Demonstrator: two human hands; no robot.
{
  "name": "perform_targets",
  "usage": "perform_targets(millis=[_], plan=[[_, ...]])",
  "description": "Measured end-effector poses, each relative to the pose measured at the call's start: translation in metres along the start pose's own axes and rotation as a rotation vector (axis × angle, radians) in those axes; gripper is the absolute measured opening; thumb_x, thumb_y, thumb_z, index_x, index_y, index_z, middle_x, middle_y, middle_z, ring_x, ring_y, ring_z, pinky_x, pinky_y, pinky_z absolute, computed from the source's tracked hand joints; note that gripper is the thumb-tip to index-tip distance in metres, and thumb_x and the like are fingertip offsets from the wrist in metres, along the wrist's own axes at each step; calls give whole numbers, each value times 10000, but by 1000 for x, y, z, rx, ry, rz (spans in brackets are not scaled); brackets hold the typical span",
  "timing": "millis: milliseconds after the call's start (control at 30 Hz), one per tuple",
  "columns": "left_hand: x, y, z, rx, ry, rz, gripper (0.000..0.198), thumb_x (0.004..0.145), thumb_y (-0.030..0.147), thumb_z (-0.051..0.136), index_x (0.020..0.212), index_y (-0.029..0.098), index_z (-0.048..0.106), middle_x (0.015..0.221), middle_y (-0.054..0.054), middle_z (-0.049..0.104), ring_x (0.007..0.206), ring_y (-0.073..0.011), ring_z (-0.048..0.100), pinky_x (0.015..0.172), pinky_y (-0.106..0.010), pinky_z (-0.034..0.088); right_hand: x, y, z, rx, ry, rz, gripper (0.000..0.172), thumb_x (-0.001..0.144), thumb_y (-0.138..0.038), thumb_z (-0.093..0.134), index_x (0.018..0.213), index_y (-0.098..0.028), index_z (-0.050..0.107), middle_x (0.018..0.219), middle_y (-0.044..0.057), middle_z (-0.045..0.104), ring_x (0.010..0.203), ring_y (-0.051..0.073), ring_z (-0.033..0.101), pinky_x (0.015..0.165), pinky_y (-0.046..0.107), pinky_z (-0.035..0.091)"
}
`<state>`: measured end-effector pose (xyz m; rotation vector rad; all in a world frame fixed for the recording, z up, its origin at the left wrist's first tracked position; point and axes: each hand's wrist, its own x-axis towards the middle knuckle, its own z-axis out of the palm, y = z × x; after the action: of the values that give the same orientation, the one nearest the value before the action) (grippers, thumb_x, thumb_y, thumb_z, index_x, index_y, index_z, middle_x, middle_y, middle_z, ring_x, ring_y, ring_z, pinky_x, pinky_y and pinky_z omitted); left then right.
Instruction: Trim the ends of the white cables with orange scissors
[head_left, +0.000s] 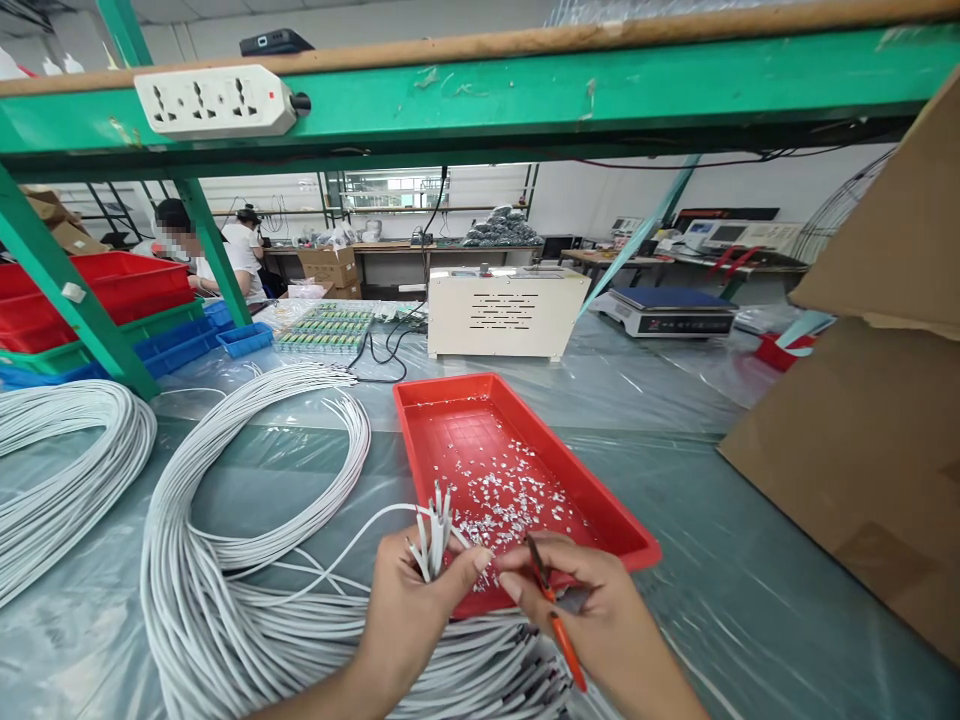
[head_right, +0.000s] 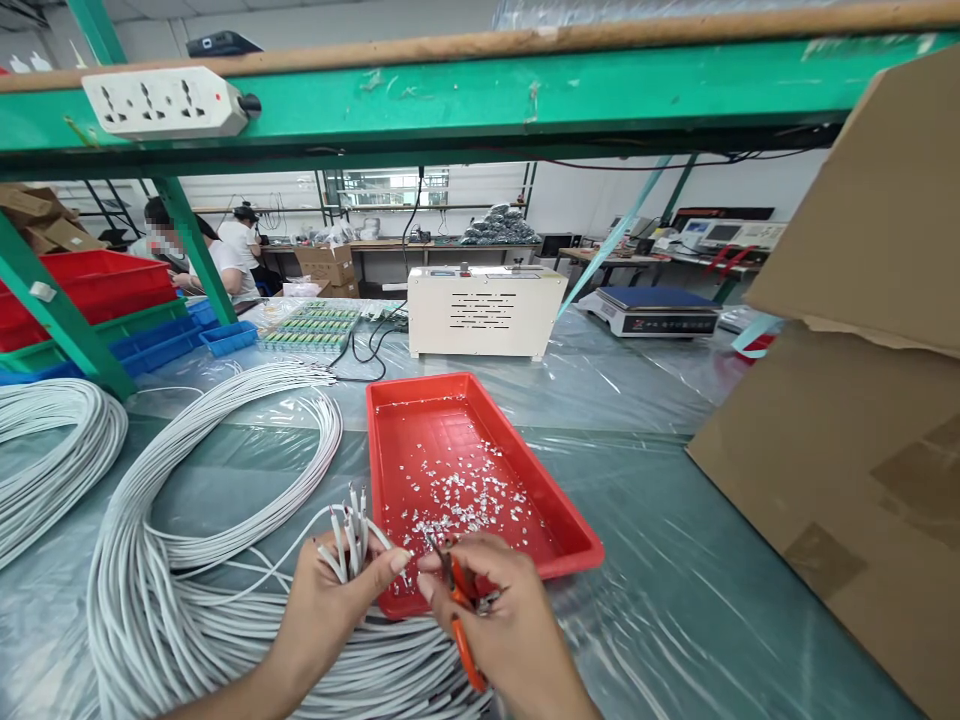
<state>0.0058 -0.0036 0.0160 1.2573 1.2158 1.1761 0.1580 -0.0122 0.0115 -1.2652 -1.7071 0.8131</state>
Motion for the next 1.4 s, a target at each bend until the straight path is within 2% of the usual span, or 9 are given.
perform_targets(millis=[133, 300, 533, 800, 933, 1033, 1267, 1333, 1400], plan=[[-2, -3, 1, 29, -16, 60, 212, 684, 278, 630, 556, 116, 581, 527, -4, 530, 508, -114, 464, 505, -219, 379, -3, -4, 11, -38, 23, -59, 175, 692, -186, 535, 537, -152, 610, 490, -10, 536, 521, 131, 480, 590, 259, 412], [-5, -7, 2, 93, 11, 100, 214, 689, 278, 630, 549, 125, 576, 552, -20, 555, 528, -131, 481, 513, -227, 389, -5, -1, 14, -14, 24, -22, 212, 668, -135, 531, 457, -155, 523, 517, -10, 521, 518, 117, 449, 528, 231, 381], [-6, -12, 5, 231, 24, 194, 236, 714, 277, 611, 530, 142, 546, 537, -7, 516, 523, -129, 456, 512, -230, 369, -7, 3, 15, 16, 37, 18, 194, 627, -76, 511, 462, -170, 472, 504, -28, 450, 530, 118, 427, 488, 212, 356], [-7, -10, 8, 239, 42, 203, 235, 720, 169, 553, 495, 158, 487, 528, 8, 473, 514, -123, 434, 513, -230, 355, -11, 3, 26, -255, 205, -145, 200, 603, -91, 481, 499, -206, 354, 504, -43, 398, 507, 124, 412, 498, 227, 358], [-8, -12, 9, 216, 36, 179, 237, 737, 232, 565, 524, 146, 512, 550, -1, 475, 527, -128, 441, 508, -231, 361, -9, 2, 28, -342, 289, -315, 205, 626, -83, 475, 509, -208, 362, 476, -53, 396, 494, 125, 441, 592, 270, 402], [-8, -15, 9, 179, 35, 165, 237, 741, 249, 570, 536, 145, 514, 567, -3, 478, 536, -128, 449, 510, -228, 365, -10, 5, 28, -355, 297, -357, 171, 619, -56, 464, 544, -207, 434, 481, -48, 445, 505, 131, 472, 646, 301, 419], [-2, -14, 11, 69, 42, 82, 239, 718, 270, 601, 550, 153, 476, 531, 30, 444, 512, -107, 401, 498, -211, 332, -18, 0, 29, -305, 193, -521, 176, 542, -39, 461, 562, -213, 485, 454, -77, 471, 398, 85, 416, 717, 341, 426], [-1, -11, 10, 33, 14, 81, 247, 717, 286, 602, 550, 150, 482, 530, 36, 434, 517, -102, 381, 502, -206, 320, -19, -3, 26, -290, 208, -518, 179, 560, -49, 452, 574, -219, 505, 454, -76, 480, 394, 88, 419, 734, 346, 424], [0, -7, 9, -3, -7, 76, 257, 719, 306, 602, 554, 148, 486, 533, 40, 431, 517, -97, 370, 502, -201, 315, -17, -2, 21, -279, 300, -435, 165, 608, -77, 461, 605, -221, 542, 465, -62, 499, 421, 106, 448, 732, 347, 426]])
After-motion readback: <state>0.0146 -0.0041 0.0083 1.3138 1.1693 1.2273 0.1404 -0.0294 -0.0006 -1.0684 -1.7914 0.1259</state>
